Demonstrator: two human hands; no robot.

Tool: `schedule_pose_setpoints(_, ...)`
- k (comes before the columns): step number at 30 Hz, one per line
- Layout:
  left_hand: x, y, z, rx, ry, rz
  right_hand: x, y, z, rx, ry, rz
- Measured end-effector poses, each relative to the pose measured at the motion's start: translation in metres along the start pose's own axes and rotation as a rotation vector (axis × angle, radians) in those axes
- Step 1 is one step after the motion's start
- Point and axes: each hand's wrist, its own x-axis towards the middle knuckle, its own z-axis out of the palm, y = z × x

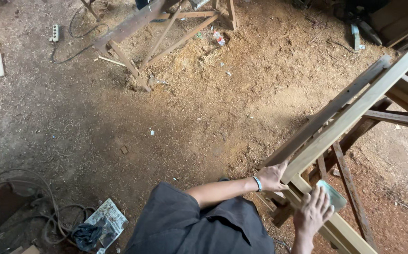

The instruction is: The person sands the surfaces and joints of a rectangular wooden frame using a piece of sandpaper held by hand.

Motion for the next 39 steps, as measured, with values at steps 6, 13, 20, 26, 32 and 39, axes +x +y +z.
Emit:
schedule_pose_setpoints(6,-0.01,0.015,-0.029,-0.074,-0.165,-0.085,-0.004,0.02,-0.027,-0.129,0.049,0.08)
schedule_pose_setpoints(13,-0.011,-0.005,-0.018,-0.073,0.045,0.068,0.011,-0.036,-0.002,-0.182,0.115,0.21)
schedule_pose_setpoints(20,-0.023,-0.005,-0.045,-0.126,-0.029,0.08,-0.012,-0.068,-0.036,0.082,-0.029,0.196)
schedule_pose_setpoints(26,-0.018,-0.006,-0.052,-0.024,-0.121,0.029,0.015,-0.045,-0.027,-0.068,-0.168,0.437)
schedule_pose_setpoints(32,-0.018,0.002,-0.066,-0.063,-0.128,-0.026,0.009,-0.077,-0.028,-0.035,-0.105,0.302)
schedule_pose_setpoints(39,-0.017,0.0,-0.053,-0.167,-0.138,-0.109,-0.04,-0.02,-0.064,-0.005,0.007,0.294)
